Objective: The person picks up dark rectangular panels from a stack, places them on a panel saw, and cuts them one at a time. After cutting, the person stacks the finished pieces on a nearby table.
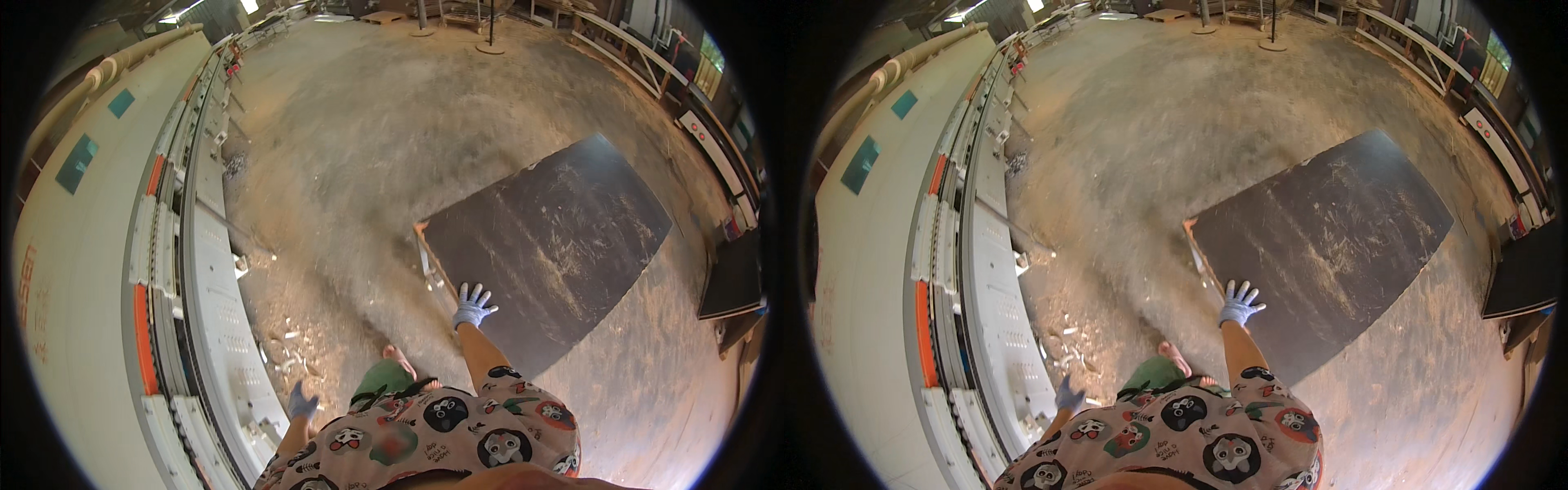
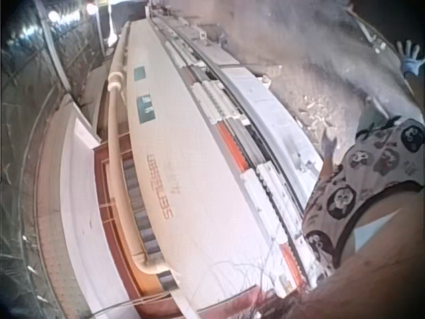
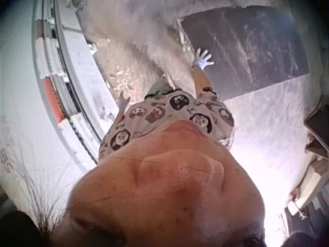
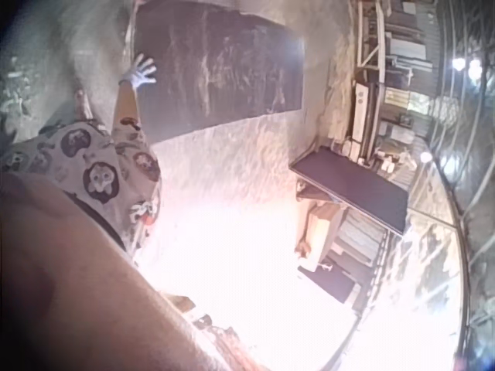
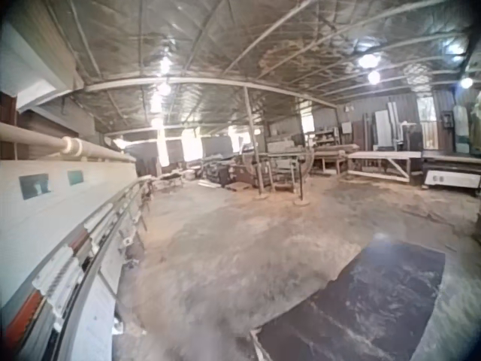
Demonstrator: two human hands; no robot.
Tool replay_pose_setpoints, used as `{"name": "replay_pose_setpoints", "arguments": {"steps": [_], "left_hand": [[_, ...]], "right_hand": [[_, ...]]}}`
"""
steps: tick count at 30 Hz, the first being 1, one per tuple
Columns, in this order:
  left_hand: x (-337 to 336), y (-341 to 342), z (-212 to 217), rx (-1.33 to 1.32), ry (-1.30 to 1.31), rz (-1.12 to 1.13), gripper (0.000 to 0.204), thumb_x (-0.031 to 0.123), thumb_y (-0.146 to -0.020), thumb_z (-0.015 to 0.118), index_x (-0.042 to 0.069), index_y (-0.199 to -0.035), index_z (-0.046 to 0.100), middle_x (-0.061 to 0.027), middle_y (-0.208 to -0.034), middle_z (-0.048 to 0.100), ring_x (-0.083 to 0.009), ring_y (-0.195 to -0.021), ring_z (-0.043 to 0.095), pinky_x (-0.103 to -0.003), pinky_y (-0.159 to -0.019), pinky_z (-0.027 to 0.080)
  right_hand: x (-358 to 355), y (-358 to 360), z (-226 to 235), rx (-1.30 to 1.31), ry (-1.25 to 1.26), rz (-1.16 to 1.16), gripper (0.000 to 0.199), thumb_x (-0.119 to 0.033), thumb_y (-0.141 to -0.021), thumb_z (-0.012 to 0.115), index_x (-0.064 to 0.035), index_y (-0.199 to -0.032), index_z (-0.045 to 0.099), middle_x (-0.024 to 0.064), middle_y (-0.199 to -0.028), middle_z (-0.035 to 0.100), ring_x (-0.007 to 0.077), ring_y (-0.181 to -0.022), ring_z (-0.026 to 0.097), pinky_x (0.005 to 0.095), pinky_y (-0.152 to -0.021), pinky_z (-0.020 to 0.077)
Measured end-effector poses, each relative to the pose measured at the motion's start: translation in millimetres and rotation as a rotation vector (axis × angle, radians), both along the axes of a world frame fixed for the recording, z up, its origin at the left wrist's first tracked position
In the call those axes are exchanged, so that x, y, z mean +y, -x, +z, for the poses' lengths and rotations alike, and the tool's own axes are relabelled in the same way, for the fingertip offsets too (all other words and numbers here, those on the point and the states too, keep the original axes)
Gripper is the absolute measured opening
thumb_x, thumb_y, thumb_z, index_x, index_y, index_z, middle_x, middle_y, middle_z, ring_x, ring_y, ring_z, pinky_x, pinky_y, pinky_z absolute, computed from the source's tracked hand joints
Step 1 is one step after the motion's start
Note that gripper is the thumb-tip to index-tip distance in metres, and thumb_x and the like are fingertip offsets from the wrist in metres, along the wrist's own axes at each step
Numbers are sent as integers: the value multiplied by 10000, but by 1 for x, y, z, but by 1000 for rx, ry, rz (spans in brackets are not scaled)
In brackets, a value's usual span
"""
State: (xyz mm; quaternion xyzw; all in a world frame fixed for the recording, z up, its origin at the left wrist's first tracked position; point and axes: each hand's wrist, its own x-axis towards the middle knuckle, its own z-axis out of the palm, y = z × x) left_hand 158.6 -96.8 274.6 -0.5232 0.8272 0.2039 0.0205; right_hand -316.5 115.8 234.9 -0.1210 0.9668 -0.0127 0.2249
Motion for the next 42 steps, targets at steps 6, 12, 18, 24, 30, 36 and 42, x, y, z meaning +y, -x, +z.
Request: {"name": "replay_pose_setpoints", "arguments": {"steps": [6,12,18,24,30,36,42], "left_hand": [[-160,-36,-60,-258,-249,418,847,408,-643,722,102,-1335,340,-184,-1196,538,-333,-1046,553,-397,-892,440],[-314,184,-56,-72,-134,93,756,294,-724,710,75,-1339,329,-179,-1254,503,-303,-1104,527,-378,-927,411],[-439,469,9,130,62,-325,708,296,-725,675,83,-1327,367,-152,-1301,464,-320,-1173,467,-378,-959,391],[-485,623,2,-17,33,-231,708,329,-738,648,83,-1334,354,-158,-1300,461,-329,-1165,466,-383,-962,388],[-510,520,-143,82,-508,296,736,300,-737,694,58,-1336,341,-193,-1264,481,-327,-1083,518,-396,-899,437],[-607,660,-128,-99,-595,490,608,192,-775,641,40,-1300,372,-178,-1192,513,-276,-1012,534,-384,-867,451],[-827,843,-126,223,-603,226,545,130,-798,592,46,-1291,376,-162,-1171,507,-259,-1025,514,-376,-896,436]], "right_hand": [[-62,79,44,-94,96,-249,1135,-342,-631,761,-309,-1432,-41,117,-1496,-120,412,-1355,-88,704,-985,14],[-57,187,56,-101,-66,-501,1216,-483,-576,791,-318,-1425,-65,88,-1501,-94,368,-1368,-56,667,-1019,79],[-101,329,48,-120,-138,-556,1183,-362,-612,799,-318,-1422,-62,92,-1502,-76,351,-1374,-12,674,-997,160],[-89,496,-46,-29,-133,-677,1038,-324,-681,720,-169,-1435,24,139,-1486,73,299,-1368,119,382,-1099,248],[-224,612,-89,201,-95,-561,428,-204,-758,565,-202,-1182,512,90,-1266,433,328,-1094,483,481,-863,423],[-498,696,-81,-24,7,-376,655,-427,-712,620,-258,-1311,417,132,-1420,285,335,-1298,264,430,-1038,294],[-648,738,-27,-290,109,-349,642,-494,-724,594,-190,-1278,481,117,-1368,384,284,-1284,332,394,-1040,316]]}}
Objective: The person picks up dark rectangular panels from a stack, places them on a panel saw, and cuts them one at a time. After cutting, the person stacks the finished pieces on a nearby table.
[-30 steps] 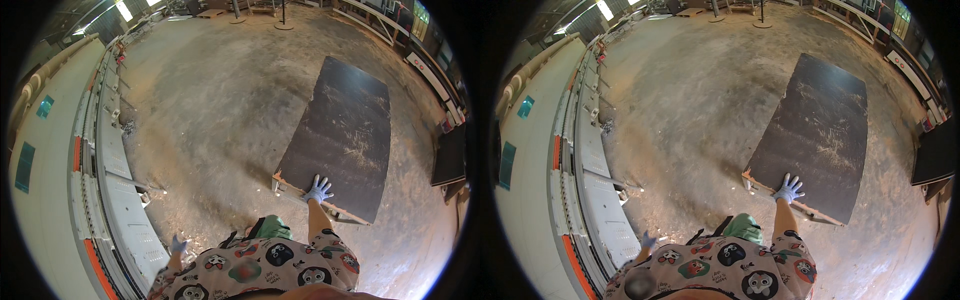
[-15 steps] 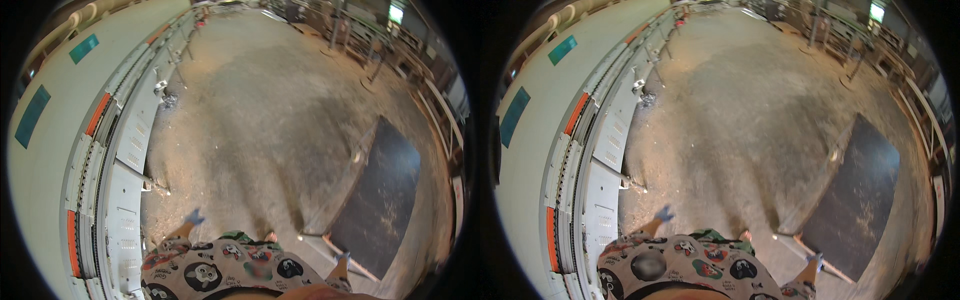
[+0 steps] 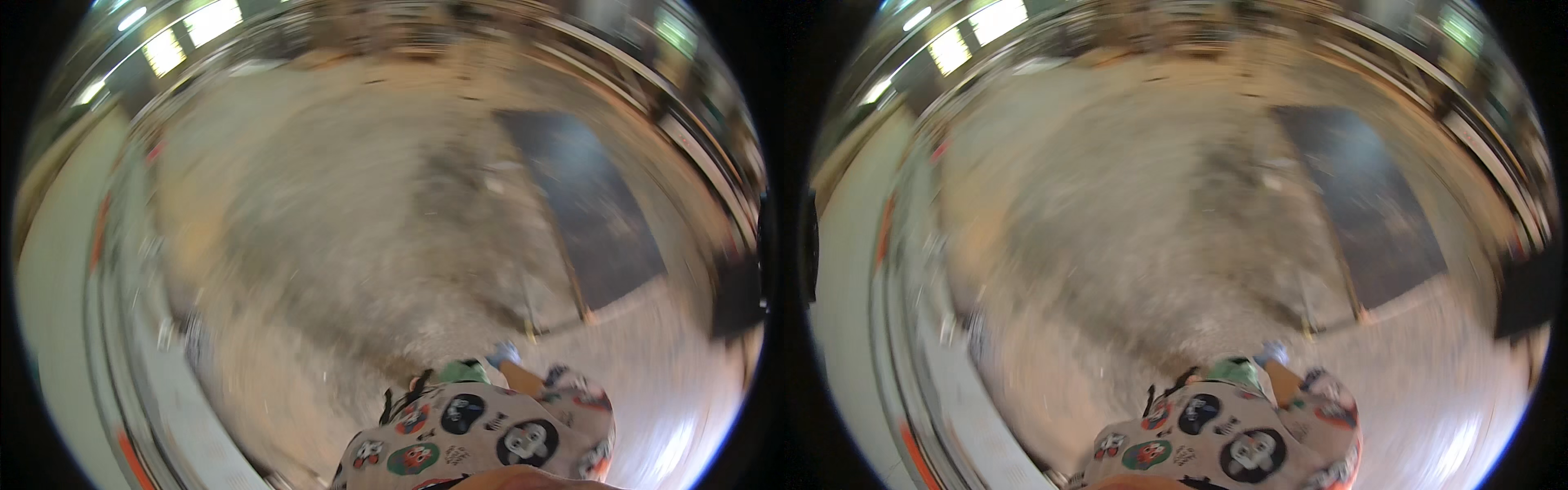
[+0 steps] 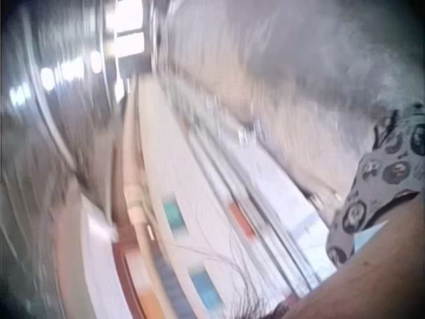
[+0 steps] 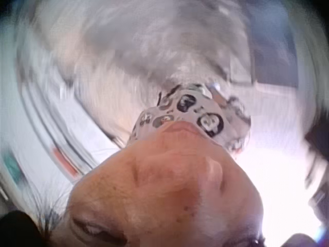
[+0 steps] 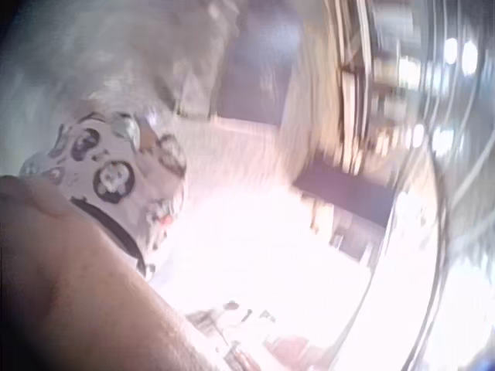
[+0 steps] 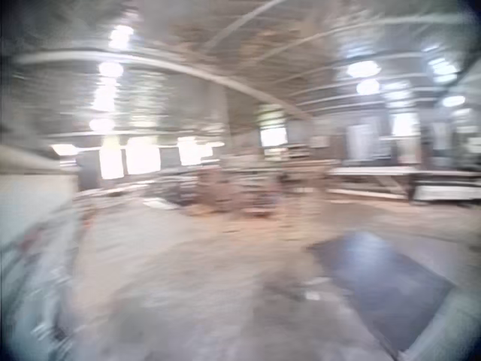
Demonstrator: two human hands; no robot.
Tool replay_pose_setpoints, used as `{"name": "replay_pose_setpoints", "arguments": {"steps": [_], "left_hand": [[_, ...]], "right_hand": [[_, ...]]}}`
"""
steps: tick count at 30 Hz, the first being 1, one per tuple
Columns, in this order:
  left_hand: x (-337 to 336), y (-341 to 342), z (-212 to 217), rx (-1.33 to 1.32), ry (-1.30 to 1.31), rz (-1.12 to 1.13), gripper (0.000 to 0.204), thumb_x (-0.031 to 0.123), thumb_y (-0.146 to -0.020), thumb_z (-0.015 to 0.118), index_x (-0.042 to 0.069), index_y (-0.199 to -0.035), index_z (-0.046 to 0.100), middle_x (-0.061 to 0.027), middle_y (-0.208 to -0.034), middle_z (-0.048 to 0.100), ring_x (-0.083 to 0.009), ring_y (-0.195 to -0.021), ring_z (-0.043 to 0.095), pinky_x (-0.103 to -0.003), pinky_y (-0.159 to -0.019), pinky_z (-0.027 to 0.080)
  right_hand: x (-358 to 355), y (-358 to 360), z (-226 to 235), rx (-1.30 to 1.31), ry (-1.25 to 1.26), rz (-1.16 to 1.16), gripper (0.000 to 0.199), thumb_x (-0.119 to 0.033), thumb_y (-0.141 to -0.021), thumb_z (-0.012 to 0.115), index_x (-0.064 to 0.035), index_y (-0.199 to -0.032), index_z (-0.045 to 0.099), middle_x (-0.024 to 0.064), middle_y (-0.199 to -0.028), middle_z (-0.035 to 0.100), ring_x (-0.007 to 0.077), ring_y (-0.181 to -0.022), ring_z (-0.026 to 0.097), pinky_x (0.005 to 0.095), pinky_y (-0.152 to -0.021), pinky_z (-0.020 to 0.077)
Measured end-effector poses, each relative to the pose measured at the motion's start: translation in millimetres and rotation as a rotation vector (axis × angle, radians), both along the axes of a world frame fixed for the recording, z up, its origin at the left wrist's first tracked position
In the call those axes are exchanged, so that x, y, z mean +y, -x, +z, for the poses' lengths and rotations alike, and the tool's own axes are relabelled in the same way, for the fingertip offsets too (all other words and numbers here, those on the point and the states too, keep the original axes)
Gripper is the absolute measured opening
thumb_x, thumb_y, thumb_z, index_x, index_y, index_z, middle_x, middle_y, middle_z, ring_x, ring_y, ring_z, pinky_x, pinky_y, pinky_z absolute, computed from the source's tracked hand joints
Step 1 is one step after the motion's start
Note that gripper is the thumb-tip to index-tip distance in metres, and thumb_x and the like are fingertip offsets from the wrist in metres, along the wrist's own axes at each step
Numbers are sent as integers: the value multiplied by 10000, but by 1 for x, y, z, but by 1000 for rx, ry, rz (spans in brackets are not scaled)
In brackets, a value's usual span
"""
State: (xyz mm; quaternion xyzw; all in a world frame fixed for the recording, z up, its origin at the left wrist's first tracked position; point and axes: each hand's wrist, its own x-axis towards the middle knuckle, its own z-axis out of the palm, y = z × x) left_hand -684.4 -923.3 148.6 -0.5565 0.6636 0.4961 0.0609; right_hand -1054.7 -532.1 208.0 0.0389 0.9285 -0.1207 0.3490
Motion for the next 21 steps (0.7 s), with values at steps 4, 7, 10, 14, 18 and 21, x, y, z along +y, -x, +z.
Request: {"name": "replay_pose_setpoints", "arguments": {"steps": [4,7,10,14,18,21], "left_hand": [[-165,180,38,413,85,-56,507,89,-813,559,51,-1286,379,-152,-1157,504,-248,-1033,500,-371,-916,426],[-227,237,104,501,56,-69,500,-30,-833,447,61,-1312,338,-162,-1271,437,-238,-1108,462,-357,-965,387],[-298,251,94,495,179,-146,465,47,-862,472,62,-1309,344,-154,-1294,429,-244,-1118,462,-355,-962,386],[-277,242,108,200,78,-163,420,72,-858,490,41,-1262,381,-155,-1225,462,-243,-1063,485,-355,-921,404],[-270,248,128,121,11,-224,380,97,-855,508,19,-1216,418,-155,-1155,494,-242,-1008,508,-356,-880,423],[-271,242,146,92,-18,-260,356,115,-853,522,3,-1181,445,-156,-1103,519,-241,-966,525,-356,-849,436]], "right_hand": [[-22,87,-7,43,-65,-267,536,-409,-718,581,-242,-1225,525,121,-1311,437,343,-1201,424,492,-944,403],[-14,88,-7,88,-51,-390,518,-382,-722,582,-221,-1212,537,110,-1298,461,323,-1182,454,450,-935,422],[-94,139,37,236,-153,-384,454,-347,-727,569,-191,-1153,587,106,-1195,560,301,-1113,528,401,-884,469],[-183,183,64,125,59,-11,456,-362,-738,553,-223,-1170,584,97,-1187,573,291,-1097,546,430,-877,471],[-300,190,133,319,372,233,564,-426,-722,587,-213,-1240,522,97,-1303,475,301,-1196,448,421,-969,398],[-329,185,170,330,519,232,575,-420,-721,587,-202,-1248,514,107,-1300,475,309,-1202,437,415,-979,387]]}}
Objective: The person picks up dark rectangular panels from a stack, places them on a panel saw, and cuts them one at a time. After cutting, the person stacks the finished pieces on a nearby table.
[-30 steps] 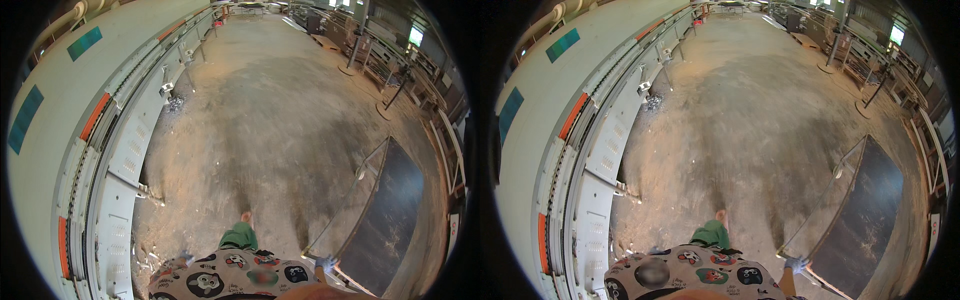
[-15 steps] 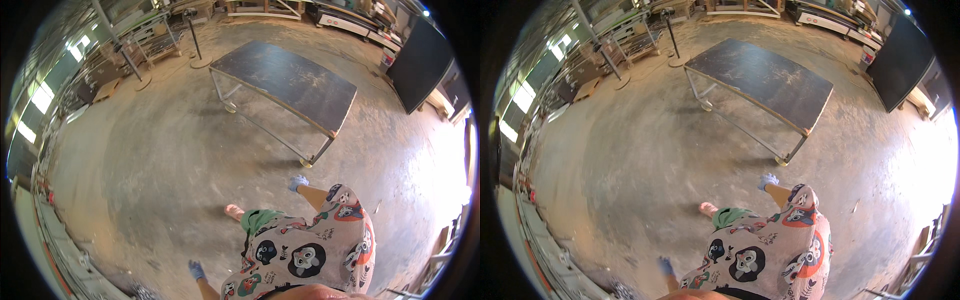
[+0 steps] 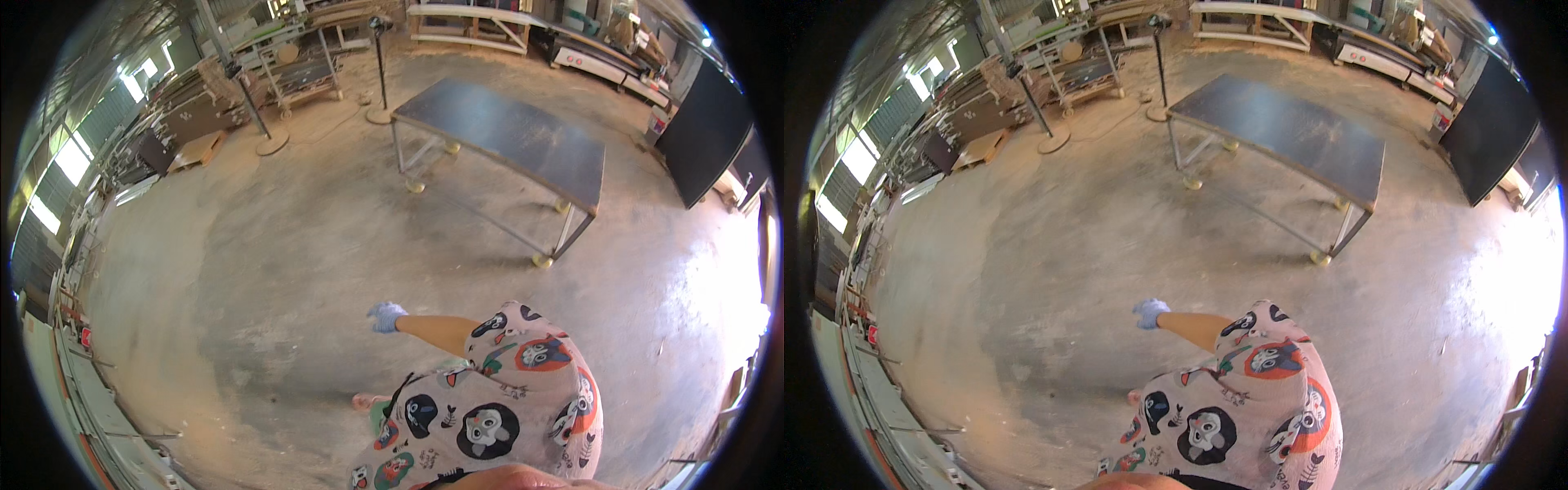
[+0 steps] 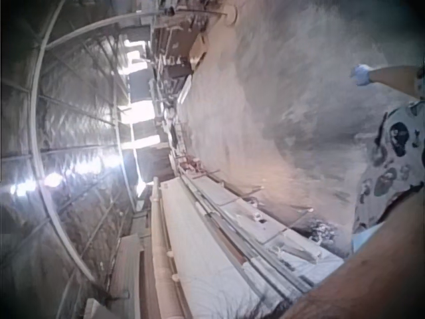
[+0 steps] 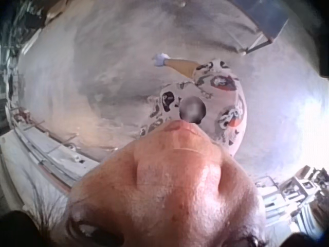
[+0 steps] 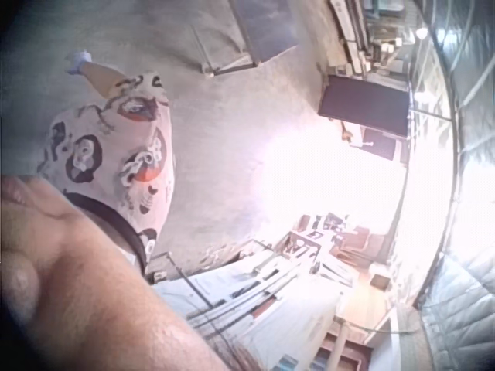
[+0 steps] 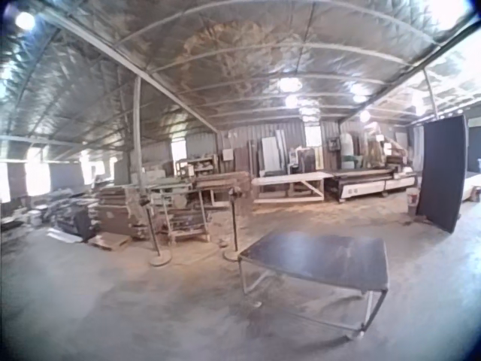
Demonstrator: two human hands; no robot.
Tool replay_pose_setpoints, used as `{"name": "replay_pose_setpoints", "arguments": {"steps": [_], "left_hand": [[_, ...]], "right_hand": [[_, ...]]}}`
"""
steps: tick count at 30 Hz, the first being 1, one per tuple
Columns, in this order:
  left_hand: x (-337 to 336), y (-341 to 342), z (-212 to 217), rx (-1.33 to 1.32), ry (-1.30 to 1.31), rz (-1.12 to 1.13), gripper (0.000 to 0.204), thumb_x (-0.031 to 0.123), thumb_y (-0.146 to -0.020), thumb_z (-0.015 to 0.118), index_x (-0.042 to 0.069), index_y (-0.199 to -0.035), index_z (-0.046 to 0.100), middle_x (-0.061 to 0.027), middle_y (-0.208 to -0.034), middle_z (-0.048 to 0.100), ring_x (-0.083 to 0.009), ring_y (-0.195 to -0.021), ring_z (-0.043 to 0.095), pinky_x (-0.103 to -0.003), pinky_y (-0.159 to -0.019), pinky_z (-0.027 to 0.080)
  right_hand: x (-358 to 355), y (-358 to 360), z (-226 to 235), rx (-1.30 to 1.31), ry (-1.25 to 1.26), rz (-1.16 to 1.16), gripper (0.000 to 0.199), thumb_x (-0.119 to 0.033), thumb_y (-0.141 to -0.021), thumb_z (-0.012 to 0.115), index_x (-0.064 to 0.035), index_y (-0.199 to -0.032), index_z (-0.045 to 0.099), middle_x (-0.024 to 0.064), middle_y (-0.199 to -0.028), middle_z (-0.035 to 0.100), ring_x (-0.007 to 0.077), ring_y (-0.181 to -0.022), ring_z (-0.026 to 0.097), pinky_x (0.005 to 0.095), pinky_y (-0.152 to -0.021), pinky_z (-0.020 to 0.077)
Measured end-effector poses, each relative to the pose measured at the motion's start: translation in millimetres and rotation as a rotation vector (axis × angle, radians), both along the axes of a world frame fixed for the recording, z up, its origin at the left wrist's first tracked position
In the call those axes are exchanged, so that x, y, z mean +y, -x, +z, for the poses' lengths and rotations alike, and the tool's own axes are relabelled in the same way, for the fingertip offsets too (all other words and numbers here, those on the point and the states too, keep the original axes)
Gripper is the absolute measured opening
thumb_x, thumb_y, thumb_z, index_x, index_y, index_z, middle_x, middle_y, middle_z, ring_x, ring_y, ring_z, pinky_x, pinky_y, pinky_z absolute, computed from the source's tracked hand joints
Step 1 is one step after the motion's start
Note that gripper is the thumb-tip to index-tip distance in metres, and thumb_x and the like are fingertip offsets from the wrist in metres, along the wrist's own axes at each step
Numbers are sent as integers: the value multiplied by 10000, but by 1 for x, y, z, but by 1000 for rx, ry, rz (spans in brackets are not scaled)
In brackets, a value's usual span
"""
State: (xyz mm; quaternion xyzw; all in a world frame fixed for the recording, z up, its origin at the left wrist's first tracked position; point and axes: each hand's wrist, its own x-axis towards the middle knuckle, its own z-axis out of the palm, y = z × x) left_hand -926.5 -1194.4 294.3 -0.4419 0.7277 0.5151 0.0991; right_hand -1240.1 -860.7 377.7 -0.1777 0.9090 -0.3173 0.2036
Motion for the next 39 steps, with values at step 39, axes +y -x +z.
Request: {"name": "replay_pose_setpoints", "arguments": {"steps": [39], "left_hand": [[-83,17,-85,132,591,15,512,290,-840,554,1,-1251,456,-206,-1289,464,-303,-1202,444,-369,-1011,349]], "right_hand": [[46,21,-403,-351,-332,381,444,-342,-753,611,-33,-1073,599,138,-911,610,228,-819,564,404,-705,459]]}}
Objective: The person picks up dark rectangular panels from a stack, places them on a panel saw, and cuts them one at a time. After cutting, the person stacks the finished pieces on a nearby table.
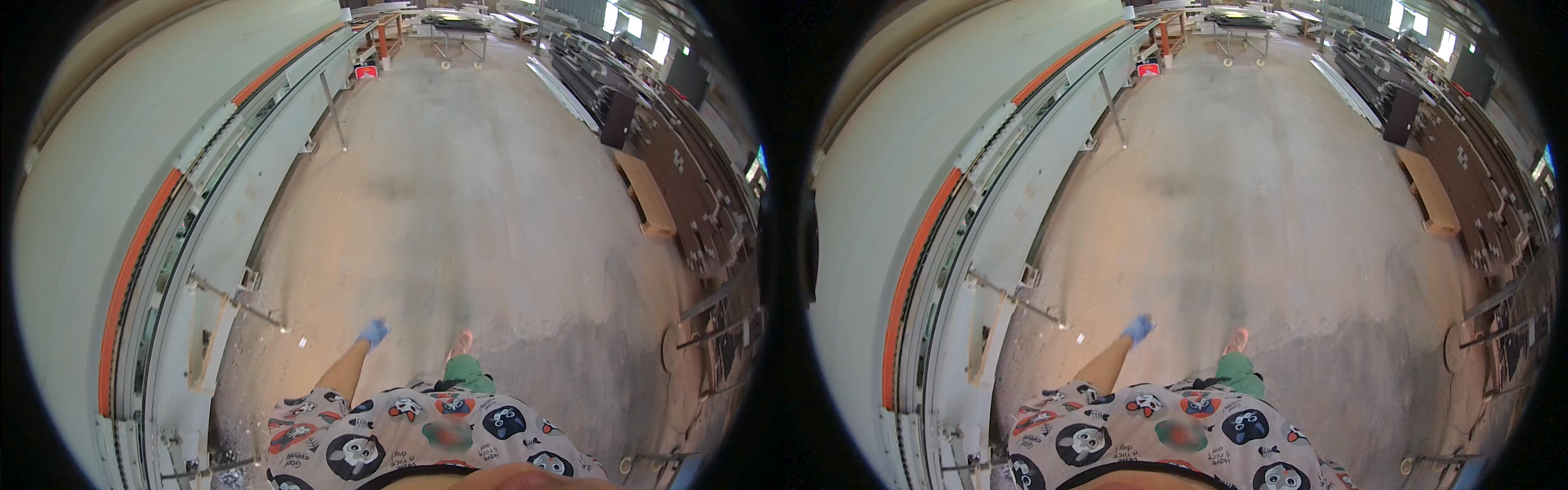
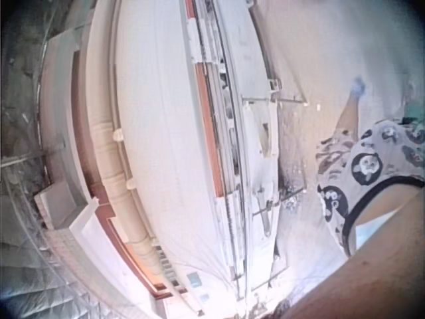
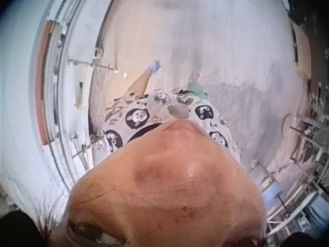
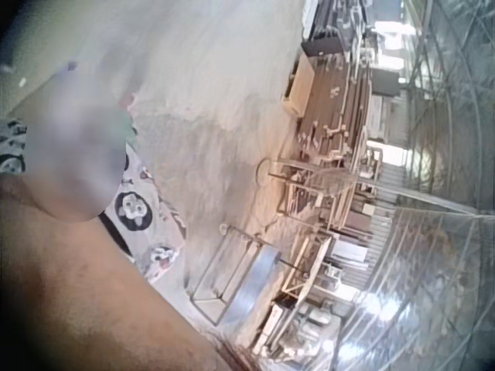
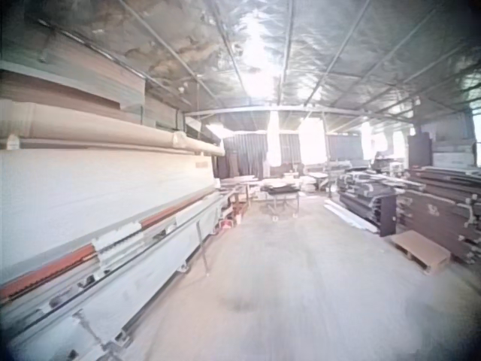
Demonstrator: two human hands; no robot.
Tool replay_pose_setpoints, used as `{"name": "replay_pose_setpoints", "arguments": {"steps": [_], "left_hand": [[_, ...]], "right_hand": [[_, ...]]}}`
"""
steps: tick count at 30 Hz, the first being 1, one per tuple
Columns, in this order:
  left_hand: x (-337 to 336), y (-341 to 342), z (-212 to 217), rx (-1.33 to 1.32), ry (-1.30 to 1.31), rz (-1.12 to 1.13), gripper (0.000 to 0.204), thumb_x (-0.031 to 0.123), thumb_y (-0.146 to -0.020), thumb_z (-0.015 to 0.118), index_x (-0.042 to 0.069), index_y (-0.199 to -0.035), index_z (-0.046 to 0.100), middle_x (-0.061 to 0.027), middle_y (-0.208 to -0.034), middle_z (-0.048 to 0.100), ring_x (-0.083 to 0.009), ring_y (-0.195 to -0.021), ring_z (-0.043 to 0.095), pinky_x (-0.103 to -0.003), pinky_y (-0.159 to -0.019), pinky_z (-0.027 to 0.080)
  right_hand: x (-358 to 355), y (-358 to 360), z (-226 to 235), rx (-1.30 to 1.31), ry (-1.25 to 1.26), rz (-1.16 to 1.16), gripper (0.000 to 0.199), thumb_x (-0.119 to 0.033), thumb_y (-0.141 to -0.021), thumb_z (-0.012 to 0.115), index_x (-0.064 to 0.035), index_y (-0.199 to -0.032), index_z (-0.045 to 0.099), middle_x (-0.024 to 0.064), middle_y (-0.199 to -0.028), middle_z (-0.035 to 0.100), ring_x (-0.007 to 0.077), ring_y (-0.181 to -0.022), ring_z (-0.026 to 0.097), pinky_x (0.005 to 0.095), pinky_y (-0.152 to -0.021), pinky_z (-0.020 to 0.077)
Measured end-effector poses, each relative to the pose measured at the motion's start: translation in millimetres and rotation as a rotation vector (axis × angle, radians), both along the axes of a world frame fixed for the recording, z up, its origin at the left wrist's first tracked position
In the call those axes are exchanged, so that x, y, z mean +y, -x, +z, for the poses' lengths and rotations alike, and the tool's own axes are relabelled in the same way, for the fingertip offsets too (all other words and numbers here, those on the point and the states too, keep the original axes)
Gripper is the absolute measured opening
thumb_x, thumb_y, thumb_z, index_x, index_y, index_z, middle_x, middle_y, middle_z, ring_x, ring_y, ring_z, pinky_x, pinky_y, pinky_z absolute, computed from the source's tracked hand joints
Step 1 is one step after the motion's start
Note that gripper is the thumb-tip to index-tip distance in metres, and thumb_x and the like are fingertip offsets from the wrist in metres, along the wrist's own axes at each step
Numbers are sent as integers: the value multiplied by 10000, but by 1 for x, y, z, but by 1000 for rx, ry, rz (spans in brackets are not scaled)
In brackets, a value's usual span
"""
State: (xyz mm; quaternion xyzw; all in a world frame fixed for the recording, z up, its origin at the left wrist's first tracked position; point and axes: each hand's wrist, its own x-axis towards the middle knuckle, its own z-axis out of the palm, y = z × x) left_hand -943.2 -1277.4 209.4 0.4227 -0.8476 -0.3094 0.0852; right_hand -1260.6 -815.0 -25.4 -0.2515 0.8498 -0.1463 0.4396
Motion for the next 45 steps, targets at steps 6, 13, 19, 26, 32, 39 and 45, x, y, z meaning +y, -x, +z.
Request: {"name": "replay_pose_setpoints", "arguments": {"steps": [6,13,19,26,32,39,45], "left_hand": [[-137,78,-230,828,316,215,196,206,-889,447,16,-853,477,-108,-850,553,-238,-760,512,-392,-717,433],[-124,81,-514,-142,-92,106,325,301,-863,466,34,-1011,578,-180,-1022,598,-314,-987,543,-421,-839,430],[-83,-11,-452,-531,-425,207,362,327,-850,504,39,-1058,575,-177,-1068,592,-325,-1015,540,-408,-871,424],[-359,214,-93,-239,-45,92,419,357,-835,549,45,-1113,571,-173,-1121,585,-339,-1046,536,-392,-908,417],[-533,404,17,534,281,209,299,187,-818,625,-14,-1033,567,-97,-901,618,-179,-837,557,-304,-766,451],[-528,401,-93,-168,-287,345,274,234,-854,561,3,-1001,568,-82,-900,586,-196,-827,534,-314,-749,444],[-570,437,-99,-496,-686,335,339,285,-859,545,5,-1050,554,-123,-1002,576,-244,-915,536,-342,-810,437]], "right_hand": [[-144,116,-197,74,221,-41,354,-268,-747,647,-33,-1009,613,72,-760,592,179,-652,536,347,-569,443],[-428,375,-112,444,1094,-195,383,-179,-775,645,-9,-1109,569,70,-820,622,148,-684,567,283,-592,470],[-521,264,-60,-35,1133,-172,401,-186,-815,611,-8,-1168,543,146,-1144,582,207,-1024,553,305,-888,435],[-444,295,17,-33,347,-90,364,-208,-747,641,-20,-1056,604,98,-786,638,169,-647,583,306,-584,477],[-505,424,31,-16,130,-113,383,-193,-748,636,-11,-1083,595,109,-860,644,184,-707,596,304,-625,487],[-779,617,159,-64,520,-206,414,-202,-761,627,-11,-1126,579,134,-1000,640,203,-857,605,313,-742,490],[-1027,737,257,123,812,-66,374,-188,-803,586,-14,-1134,576,150,-1104,612,237,-996,588,325,-877,455]]}}
